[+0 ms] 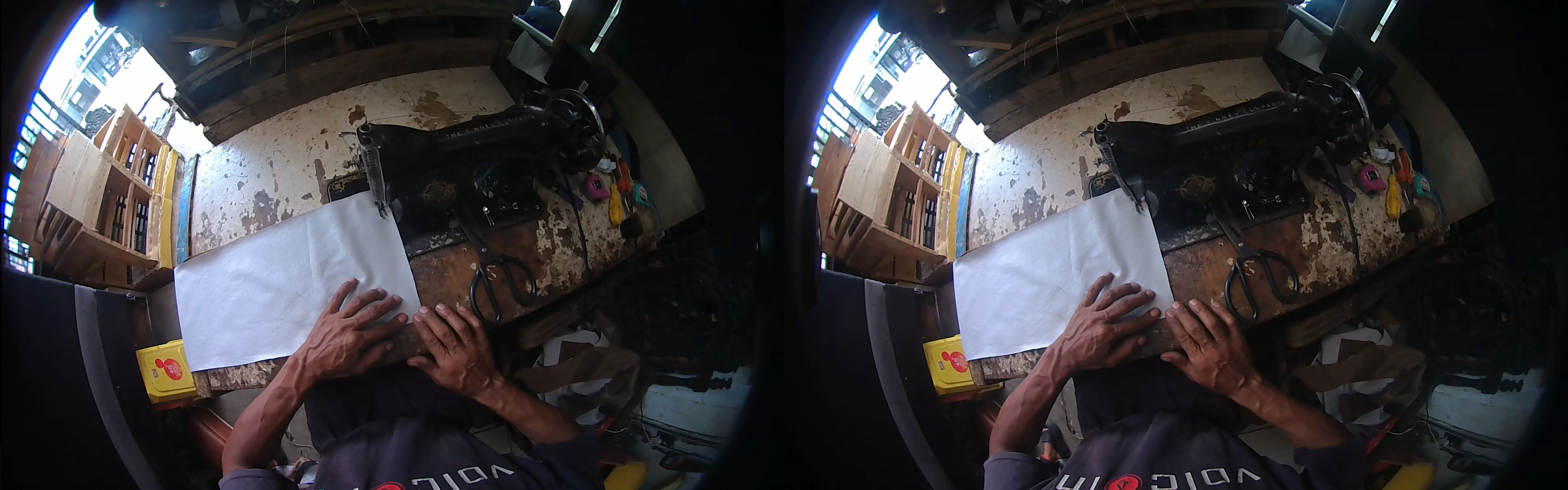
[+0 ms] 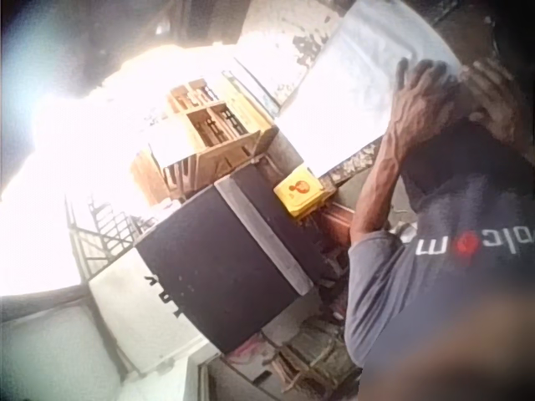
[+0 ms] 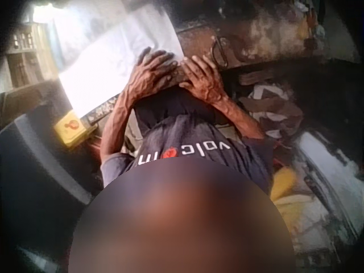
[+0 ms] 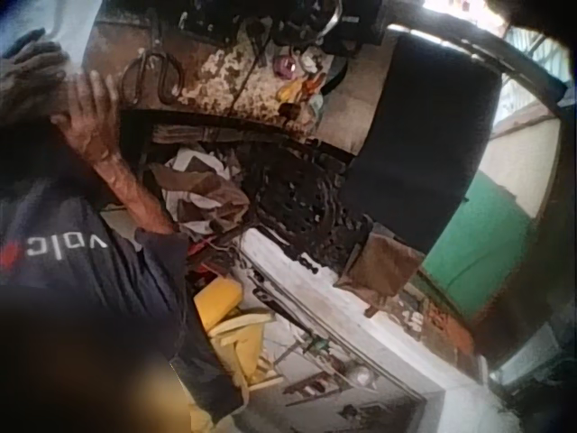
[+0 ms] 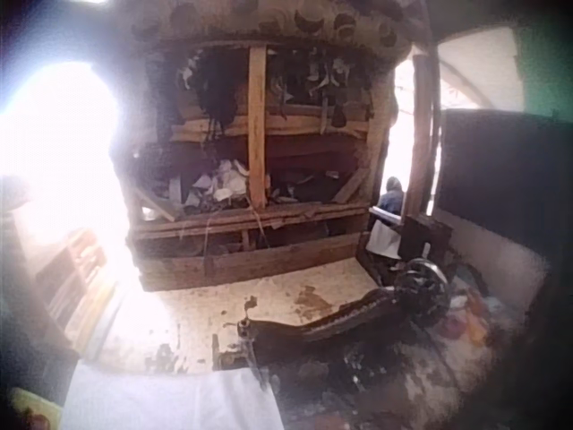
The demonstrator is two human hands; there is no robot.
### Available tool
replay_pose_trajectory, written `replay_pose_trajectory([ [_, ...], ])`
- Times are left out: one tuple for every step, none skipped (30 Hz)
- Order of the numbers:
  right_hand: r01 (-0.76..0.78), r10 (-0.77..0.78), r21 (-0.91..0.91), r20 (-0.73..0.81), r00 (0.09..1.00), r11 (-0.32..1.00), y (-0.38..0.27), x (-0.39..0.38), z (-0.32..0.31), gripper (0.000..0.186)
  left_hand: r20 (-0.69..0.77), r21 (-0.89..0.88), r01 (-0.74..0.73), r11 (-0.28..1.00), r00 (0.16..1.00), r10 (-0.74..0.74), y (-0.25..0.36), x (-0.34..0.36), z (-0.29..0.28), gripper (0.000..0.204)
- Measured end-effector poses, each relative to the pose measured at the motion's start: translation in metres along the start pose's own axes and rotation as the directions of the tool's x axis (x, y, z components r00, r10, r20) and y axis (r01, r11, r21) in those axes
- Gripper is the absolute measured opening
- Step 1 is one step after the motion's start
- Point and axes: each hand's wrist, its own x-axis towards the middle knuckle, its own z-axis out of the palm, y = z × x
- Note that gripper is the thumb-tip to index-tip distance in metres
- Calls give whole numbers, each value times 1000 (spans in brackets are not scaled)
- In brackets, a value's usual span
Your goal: The person cuts a long strip of white fabric with scissors on a worktable, trims edges, and folds the piece. They then place the cut fabric on a nearby chair and later return to the sewing machine to position the fabric for stitching.
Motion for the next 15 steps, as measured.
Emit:
replay_pose_trajectory([
  [3, -3, -6, 3, 1000, 1000, 0, 0, 0, 62, 0, -11, -13, 1000, 1000, 13, -2, -1, 0, 49],
  [3, -3, -6, 19, 1000, 1000, 0, 0, -1, 61, 11, -15, -14, 1000, 1000, 14, -3, -1, -1, 49],
  [10, -9, -19, 13, 1000, 1000, 0, 1, -1, 61, 21, -20, -15, 1000, 1000, 15, -4, -2, -1, 50],
  [13, -13, -28, 20, 1000, 1000, -1, 1, -2, 61, 23, -26, -12, 1000, 1000, 13, -4, -2, -1, 49],
  [13, -12, -32, 31, 999, 999, -1, 2, -2, 62, 25, -32, -10, 999, 1000, 11, -5, -2, -1, 49],
  [17, -16, -40, 30, 999, 999, -1, 3, -3, 61, 38, -34, -6, 999, 999, 8, -5, -2, -1, 49],
  [17, -15, -43, 32, 999, 999, -1, 4, -4, 60, 29, -41, -8, 999, 1000, 9, -6, -1, -1, 49],
  [16, -14, -42, 36, 999, 999, -2, 5, -5, 60, 32, -42, -6, 999, 999, 8, -6, -1, -1, 49],
  [14, -12, -44, 35, 999, 999, -2, 7, -5, 59, 52, -35, 5, 999, 999, -3, -6, -1, -2, 49],
  [12, -10, -42, 35, 999, 999, -1, 8, -6, 59, 37, -45, -6, 999, 999, 8, -7, 0, -2, 50],
  [4, -2, -33, 44, 999, 999, -1, 9, -7, 59, 40, -48, -8, 999, 999, 10, -7, 0, -3, 50],
  [5, -4, -39, 36, 999, 999, -1, 11, -8, 58, 42, -49, -10, 999, 999, 12, -7, 1, -4, 50],
  [2, 0, -37, 37, 999, 999, -1, 13, -8, 57, 46, -51, -8, 999, 999, 10, -8, 2, -6, 50],
  [-2, 3, -34, 46, 999, 999, -1, 14, -9, 56, 49, -52, -5, 999, 999, 7, -9, 2, -7, 50],
  [-2, 3, -43, 40, 999, 999, -1, 16, -9, 56, 52, -54, -2, 999, 999, 5, -10, 3, -8, 50],
])
